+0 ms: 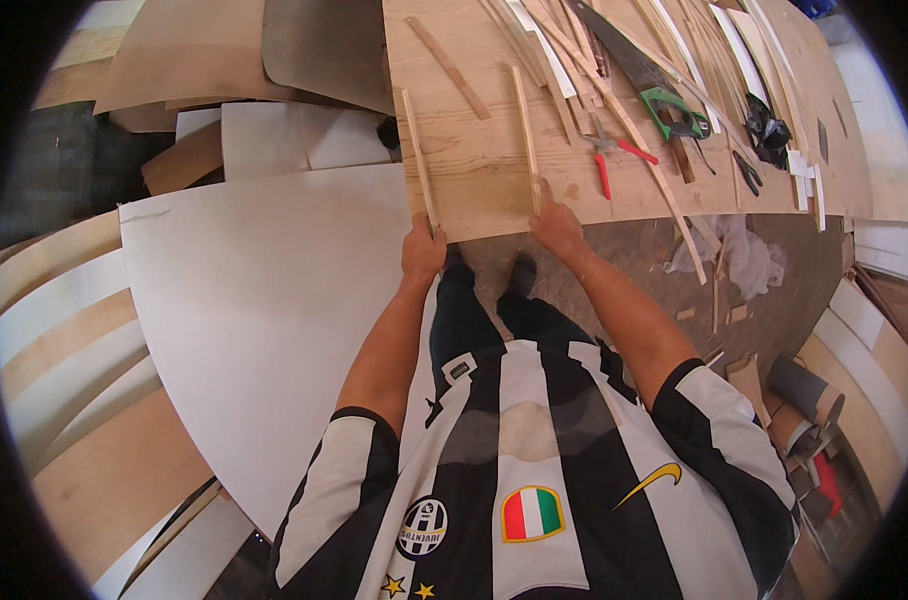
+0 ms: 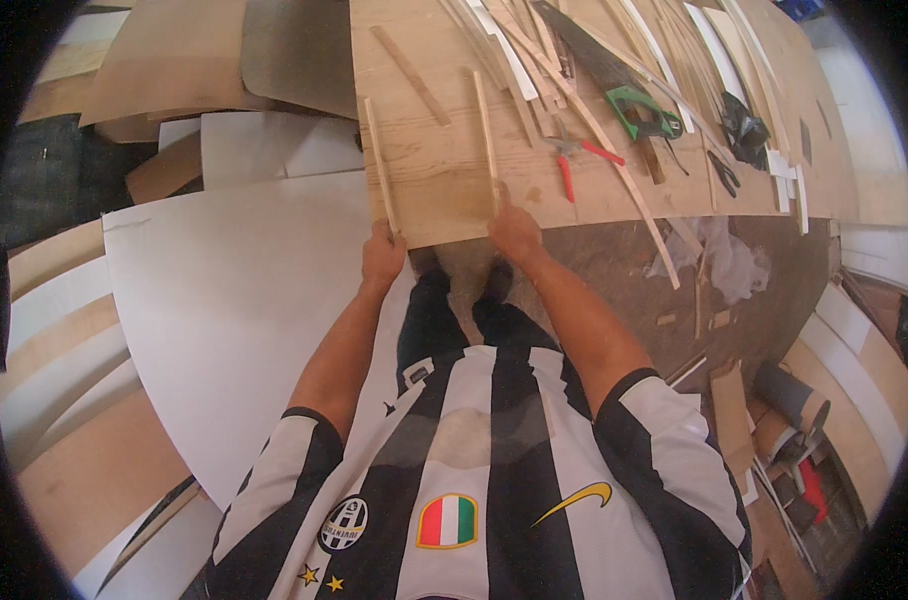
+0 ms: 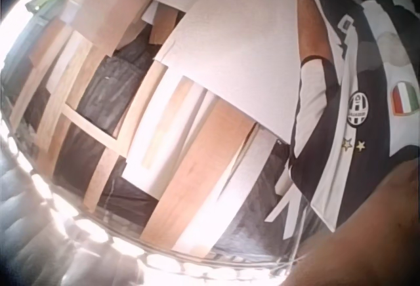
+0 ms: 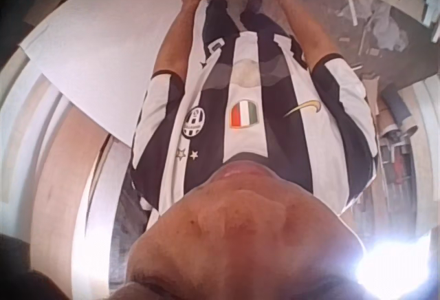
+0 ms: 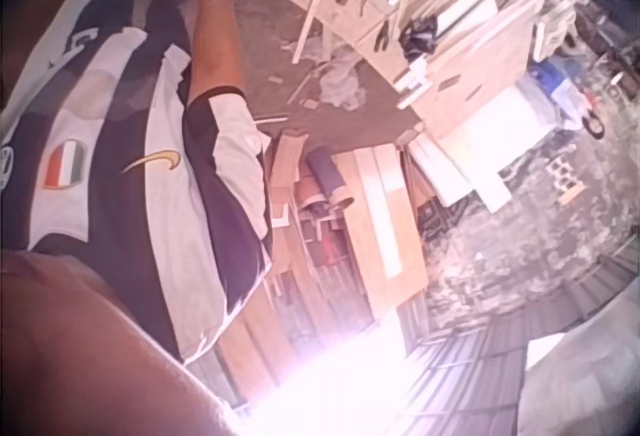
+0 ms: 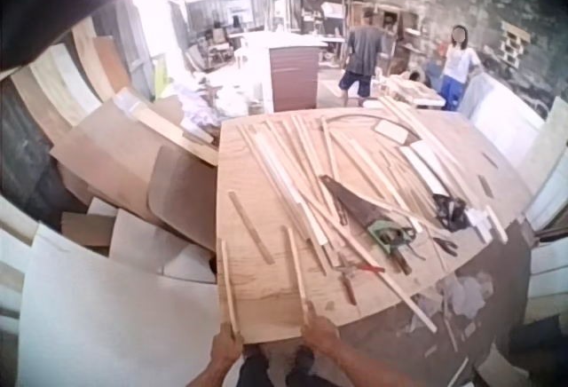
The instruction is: The person builds a small wooden frame by hand. They use shears to trim small wooden pieces, mark a piece with a pencil, and use a hammer to join the wooden strips together on a workbench.
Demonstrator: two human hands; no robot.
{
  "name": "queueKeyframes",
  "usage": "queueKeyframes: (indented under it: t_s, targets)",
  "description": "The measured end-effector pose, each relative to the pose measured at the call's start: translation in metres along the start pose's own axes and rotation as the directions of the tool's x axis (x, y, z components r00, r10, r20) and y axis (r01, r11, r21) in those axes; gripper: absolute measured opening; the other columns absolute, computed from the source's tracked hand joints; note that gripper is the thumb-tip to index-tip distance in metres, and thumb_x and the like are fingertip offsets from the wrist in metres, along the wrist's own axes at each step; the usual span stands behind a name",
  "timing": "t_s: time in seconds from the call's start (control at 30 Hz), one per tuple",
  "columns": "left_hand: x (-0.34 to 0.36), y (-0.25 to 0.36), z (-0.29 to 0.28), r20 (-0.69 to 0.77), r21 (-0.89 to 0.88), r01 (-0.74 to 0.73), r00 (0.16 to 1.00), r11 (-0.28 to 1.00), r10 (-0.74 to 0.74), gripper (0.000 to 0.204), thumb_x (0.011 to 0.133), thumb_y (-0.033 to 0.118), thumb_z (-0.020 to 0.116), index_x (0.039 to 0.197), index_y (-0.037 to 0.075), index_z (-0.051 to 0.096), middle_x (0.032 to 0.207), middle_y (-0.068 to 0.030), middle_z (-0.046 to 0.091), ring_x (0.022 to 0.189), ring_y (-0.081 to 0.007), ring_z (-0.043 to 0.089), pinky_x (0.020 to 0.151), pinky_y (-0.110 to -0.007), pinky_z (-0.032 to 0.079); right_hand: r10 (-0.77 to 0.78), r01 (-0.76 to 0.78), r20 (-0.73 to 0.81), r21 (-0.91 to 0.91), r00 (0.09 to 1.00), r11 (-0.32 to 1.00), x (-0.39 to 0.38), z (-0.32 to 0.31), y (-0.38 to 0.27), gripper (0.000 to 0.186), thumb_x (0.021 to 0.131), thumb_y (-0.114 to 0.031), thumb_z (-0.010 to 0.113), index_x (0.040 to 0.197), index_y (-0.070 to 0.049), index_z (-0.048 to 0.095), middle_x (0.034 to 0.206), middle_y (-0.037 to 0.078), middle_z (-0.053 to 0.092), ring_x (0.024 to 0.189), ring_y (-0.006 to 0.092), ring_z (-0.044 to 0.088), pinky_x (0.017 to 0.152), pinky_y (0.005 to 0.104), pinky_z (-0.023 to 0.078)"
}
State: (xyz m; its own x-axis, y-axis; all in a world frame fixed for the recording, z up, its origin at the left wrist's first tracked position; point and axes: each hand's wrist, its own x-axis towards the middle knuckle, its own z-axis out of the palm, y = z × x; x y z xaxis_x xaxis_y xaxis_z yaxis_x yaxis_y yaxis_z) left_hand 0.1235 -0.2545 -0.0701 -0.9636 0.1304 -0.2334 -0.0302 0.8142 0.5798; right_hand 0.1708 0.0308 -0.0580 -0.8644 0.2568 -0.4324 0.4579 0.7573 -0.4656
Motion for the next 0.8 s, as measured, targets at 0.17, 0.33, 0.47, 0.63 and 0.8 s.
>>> queueKeyframes:
  t_s: [0.17,0.33,0.47,0.63,0.8]
  targets:
    - [-0.001,0.003,-0.002,0.021,-0.013,0.075,0.997,0.997,-0.075,0.049,0.093,0.026,0.064,0.135,0.004,0.054,0.108,-0.0322,0.070,0.102,-0.0519,0.067,0.089,-0.058,0.052,-0.001,0.001,0.007,0.004,1.000,1.000,0.002,0.006,0.009,0.091,0.084,-0.019,0.062,0.163,-0.015,0.017,0.091,0.033,0.070,0.089,0.0524,0.069,0.084,0.0626,0.054]
    - [-0.003,-0.001,0.001,0.017,-0.080,0.079,0.997,0.994,-0.078,0.048,0.092,0.027,0.066,0.132,0.002,0.056,0.111,-0.0318,0.070,0.105,-0.0505,0.067,0.090,-0.057,0.052,-0.018,0.017,-0.042,-0.033,0.999,0.999,-0.001,0.011,0.009,0.092,0.085,-0.021,0.062,0.164,-0.017,0.016,0.093,0.034,0.070,0.089,0.0525,0.069,0.084,0.0624,0.054]
    - [-0.008,0.001,-0.001,0.006,-0.143,0.083,0.997,0.986,-0.083,0.049,0.091,0.027,0.071,0.130,0.000,0.058,0.111,-0.0310,0.071,0.105,-0.0497,0.067,0.089,-0.055,0.053,-0.012,0.011,-0.024,-0.031,1.000,0.999,-0.006,0.001,0.005,0.091,0.086,-0.023,0.063,0.164,-0.017,0.017,0.091,0.032,0.070,0.088,0.0529,0.068,0.083,0.0623,0.054]
    - [-0.015,-0.004,0.000,-0.033,-0.213,0.031,0.999,0.977,-0.039,0.051,0.089,0.025,0.073,0.131,0.000,0.058,0.109,-0.0303,0.071,0.104,-0.0484,0.068,0.089,-0.054,0.054,-0.048,0.046,-0.052,-0.042,0.997,0.998,-0.019,-0.002,0.005,0.086,0.087,-0.027,0.067,0.162,-0.016,0.025,0.106,0.030,0.070,0.098,0.0504,0.068,0.088,0.0585,0.053]
    - [-0.016,-0.014,0.007,-0.055,-0.193,0.036,0.997,0.980,-0.048,0.048,0.089,0.021,0.074,0.129,0.000,0.059,0.107,-0.0290,0.072,0.099,-0.0451,0.071,0.087,-0.051,0.055,-0.123,0.121,-0.099,-0.027,0.987,0.992,-0.016,0.004,0.014,0.080,0.089,-0.024,0.066,0.160,-0.012,0.030,0.113,0.030,0.069,0.103,0.0484,0.067,0.090,0.0563,0.053]
